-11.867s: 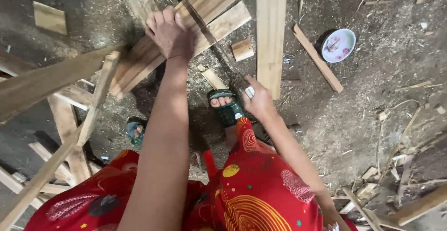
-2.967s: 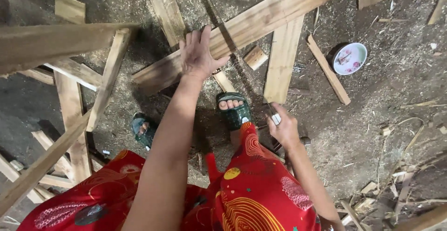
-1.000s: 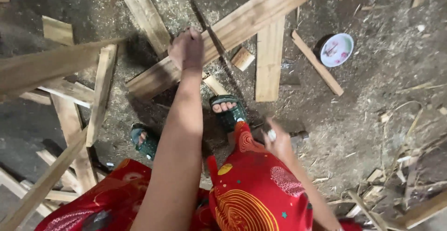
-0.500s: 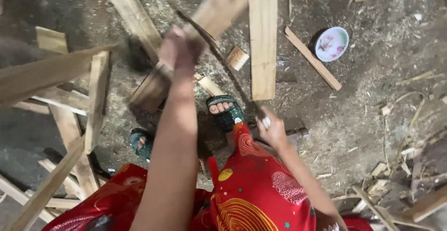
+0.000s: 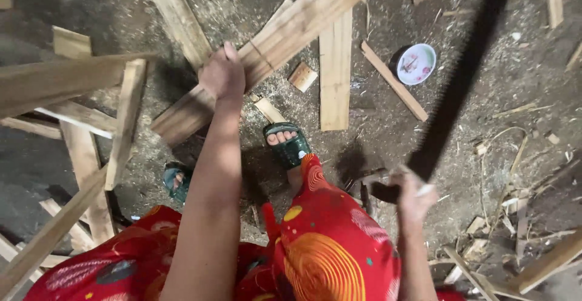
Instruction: The person kneels on the floor of a workshop among scattered wooden slats, saws a wooden strip with a hand saw, then positions slats into a frame and hammers nails into them with a claw hammer, assembling a small wooden frame structure.
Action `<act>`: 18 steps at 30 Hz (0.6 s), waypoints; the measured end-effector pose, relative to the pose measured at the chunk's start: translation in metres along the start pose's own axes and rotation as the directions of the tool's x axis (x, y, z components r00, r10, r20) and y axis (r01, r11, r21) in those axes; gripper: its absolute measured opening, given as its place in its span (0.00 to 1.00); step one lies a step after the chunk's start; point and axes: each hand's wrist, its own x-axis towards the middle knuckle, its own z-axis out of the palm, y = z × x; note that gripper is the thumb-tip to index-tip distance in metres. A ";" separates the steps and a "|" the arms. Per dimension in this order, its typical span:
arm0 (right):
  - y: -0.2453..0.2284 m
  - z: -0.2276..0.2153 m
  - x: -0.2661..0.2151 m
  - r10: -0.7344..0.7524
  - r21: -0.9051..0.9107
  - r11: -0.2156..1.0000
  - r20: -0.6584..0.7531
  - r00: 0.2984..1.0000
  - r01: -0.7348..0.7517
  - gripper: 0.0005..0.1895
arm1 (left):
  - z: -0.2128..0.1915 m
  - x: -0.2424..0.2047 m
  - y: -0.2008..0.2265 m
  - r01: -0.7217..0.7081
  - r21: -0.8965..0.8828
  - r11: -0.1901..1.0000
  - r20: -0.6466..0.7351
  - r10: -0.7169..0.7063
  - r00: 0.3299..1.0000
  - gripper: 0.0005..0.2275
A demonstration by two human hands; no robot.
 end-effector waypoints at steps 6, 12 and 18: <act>0.168 -0.070 0.068 0.001 0.076 0.997 -0.074 0.997 0.004 0.10 | -0.110 0.011 -0.006 0.026 -0.231 0.973 0.023 -0.021 1.000 0.17; -0.039 -0.102 0.074 -0.261 0.303 0.940 0.330 0.907 0.160 0.39 | -0.270 0.029 0.005 0.170 -0.546 0.821 0.297 -0.001 0.955 0.18; -0.224 -0.120 0.080 -0.322 0.964 -0.035 0.239 0.916 -0.264 0.63 | -0.390 0.036 -0.008 -0.211 -0.578 0.788 0.180 0.375 0.909 0.31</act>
